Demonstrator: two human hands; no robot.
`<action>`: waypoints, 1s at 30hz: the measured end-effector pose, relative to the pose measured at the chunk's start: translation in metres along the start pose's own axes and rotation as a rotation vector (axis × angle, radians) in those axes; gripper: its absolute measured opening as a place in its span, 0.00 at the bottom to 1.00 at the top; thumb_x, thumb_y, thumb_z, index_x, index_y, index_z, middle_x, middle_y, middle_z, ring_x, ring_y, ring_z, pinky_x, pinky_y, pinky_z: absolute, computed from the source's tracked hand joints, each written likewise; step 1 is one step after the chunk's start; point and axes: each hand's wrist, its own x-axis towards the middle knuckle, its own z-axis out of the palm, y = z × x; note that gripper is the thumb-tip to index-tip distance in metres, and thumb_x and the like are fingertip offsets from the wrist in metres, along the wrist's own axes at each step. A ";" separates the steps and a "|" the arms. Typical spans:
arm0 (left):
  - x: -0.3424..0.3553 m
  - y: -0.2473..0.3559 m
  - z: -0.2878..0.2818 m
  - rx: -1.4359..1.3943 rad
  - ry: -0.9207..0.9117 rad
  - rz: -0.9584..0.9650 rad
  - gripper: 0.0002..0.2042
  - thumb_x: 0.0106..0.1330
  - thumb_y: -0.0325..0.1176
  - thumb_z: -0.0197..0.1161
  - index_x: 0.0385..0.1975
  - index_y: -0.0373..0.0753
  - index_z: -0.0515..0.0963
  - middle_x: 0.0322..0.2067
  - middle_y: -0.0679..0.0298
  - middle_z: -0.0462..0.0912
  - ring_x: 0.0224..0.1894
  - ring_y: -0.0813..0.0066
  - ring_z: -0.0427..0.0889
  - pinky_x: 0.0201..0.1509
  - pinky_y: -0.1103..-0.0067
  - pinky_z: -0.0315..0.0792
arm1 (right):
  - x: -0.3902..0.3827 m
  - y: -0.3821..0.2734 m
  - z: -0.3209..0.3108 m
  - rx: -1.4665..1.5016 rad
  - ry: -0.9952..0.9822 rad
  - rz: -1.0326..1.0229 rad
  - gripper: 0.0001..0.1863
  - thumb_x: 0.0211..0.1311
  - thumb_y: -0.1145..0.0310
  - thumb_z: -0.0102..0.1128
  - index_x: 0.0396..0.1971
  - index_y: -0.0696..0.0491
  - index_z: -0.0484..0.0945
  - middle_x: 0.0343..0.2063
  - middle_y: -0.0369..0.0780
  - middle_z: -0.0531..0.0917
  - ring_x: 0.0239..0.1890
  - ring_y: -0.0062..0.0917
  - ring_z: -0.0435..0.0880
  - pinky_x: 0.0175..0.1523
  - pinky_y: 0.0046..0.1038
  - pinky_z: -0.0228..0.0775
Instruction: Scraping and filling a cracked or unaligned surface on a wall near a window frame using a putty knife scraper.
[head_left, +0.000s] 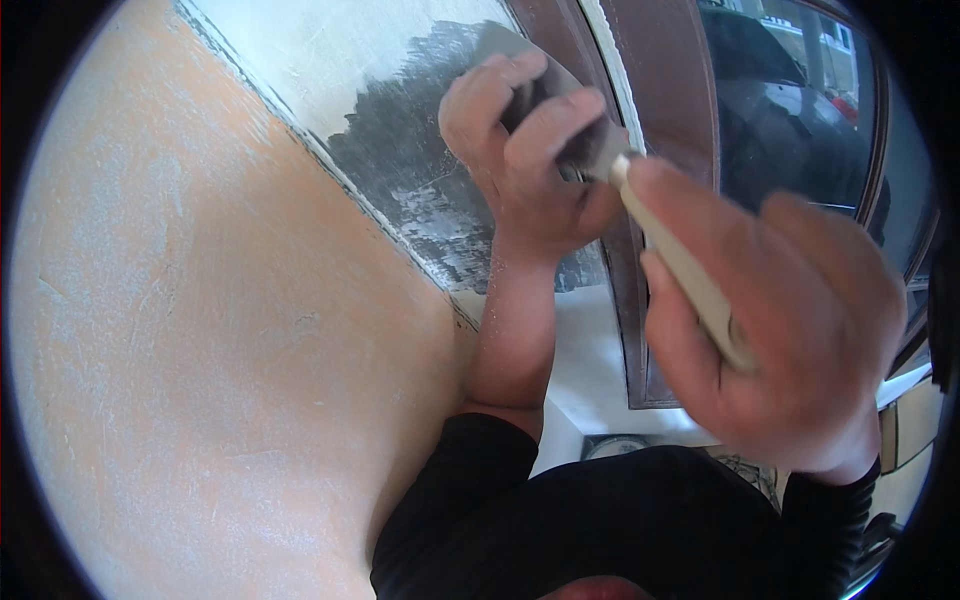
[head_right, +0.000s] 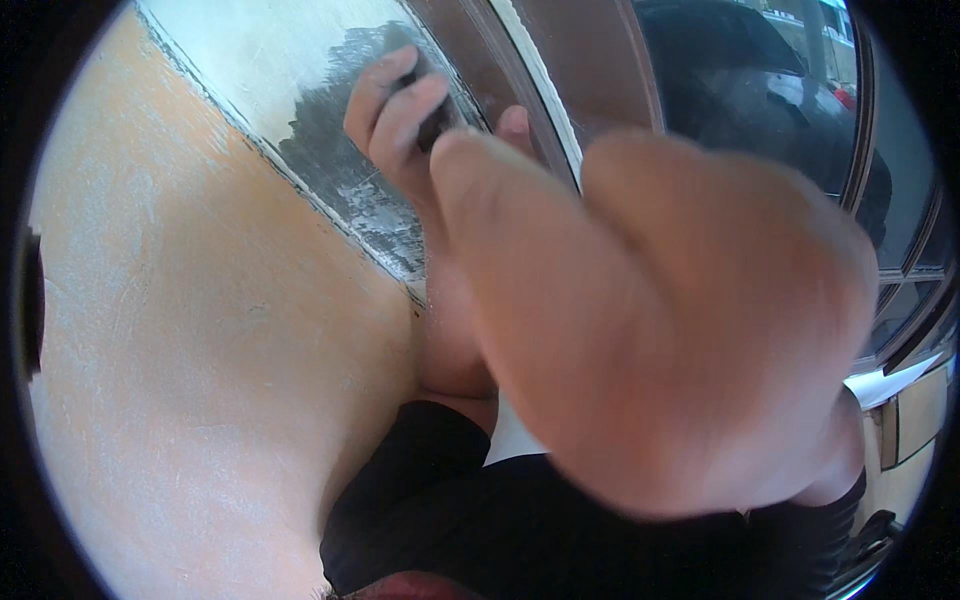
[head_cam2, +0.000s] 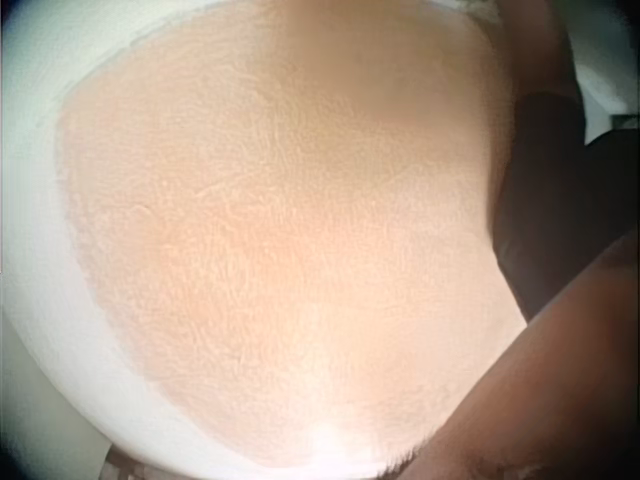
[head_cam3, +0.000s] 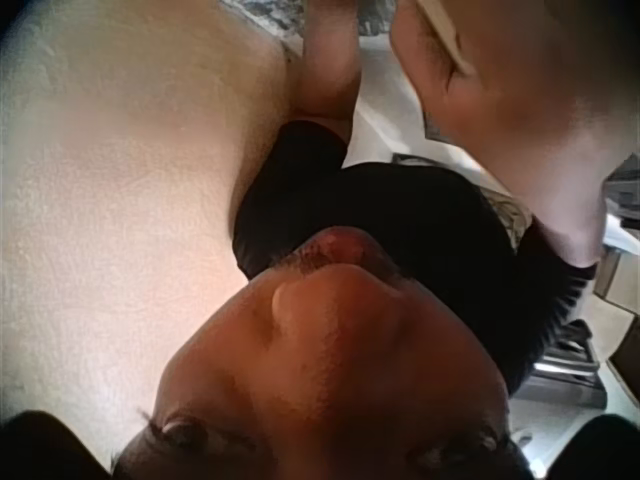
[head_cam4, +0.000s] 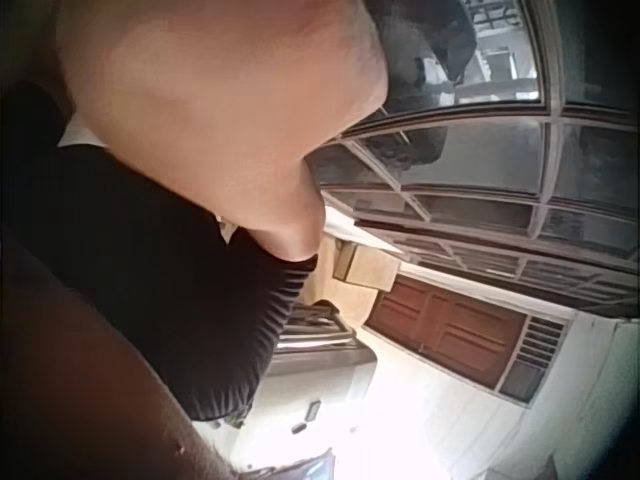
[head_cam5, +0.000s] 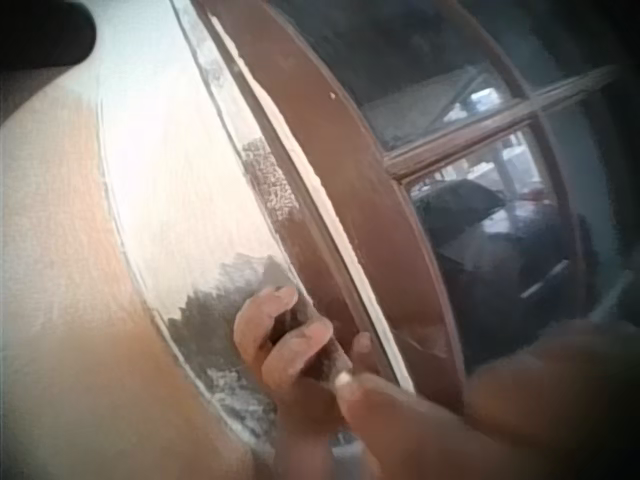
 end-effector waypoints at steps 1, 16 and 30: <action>-0.001 0.001 0.000 -0.002 0.002 -0.001 0.22 0.54 0.43 0.69 0.50 0.54 0.74 0.55 0.59 0.70 0.56 0.53 0.68 0.60 0.57 0.59 | -0.001 -0.003 -0.004 -0.023 -0.027 -0.020 0.27 0.42 0.78 0.70 0.49 0.56 0.84 0.17 0.36 0.75 0.14 0.22 0.68 0.19 0.25 0.58; 0.000 0.005 -0.002 0.005 -0.018 -0.047 0.22 0.54 0.44 0.70 0.49 0.55 0.74 0.55 0.60 0.70 0.57 0.55 0.67 0.60 0.59 0.60 | -0.003 0.002 -0.003 -0.008 -0.041 -0.005 0.27 0.42 0.78 0.70 0.50 0.57 0.83 0.17 0.36 0.75 0.14 0.22 0.68 0.19 0.26 0.57; -0.003 0.005 0.000 -0.033 0.008 0.004 0.20 0.56 0.42 0.69 0.50 0.57 0.74 0.52 0.63 0.72 0.55 0.58 0.70 0.57 0.62 0.61 | -0.022 0.010 0.005 0.035 0.050 -0.099 0.29 0.40 0.78 0.70 0.50 0.59 0.83 0.18 0.36 0.76 0.15 0.20 0.67 0.19 0.23 0.56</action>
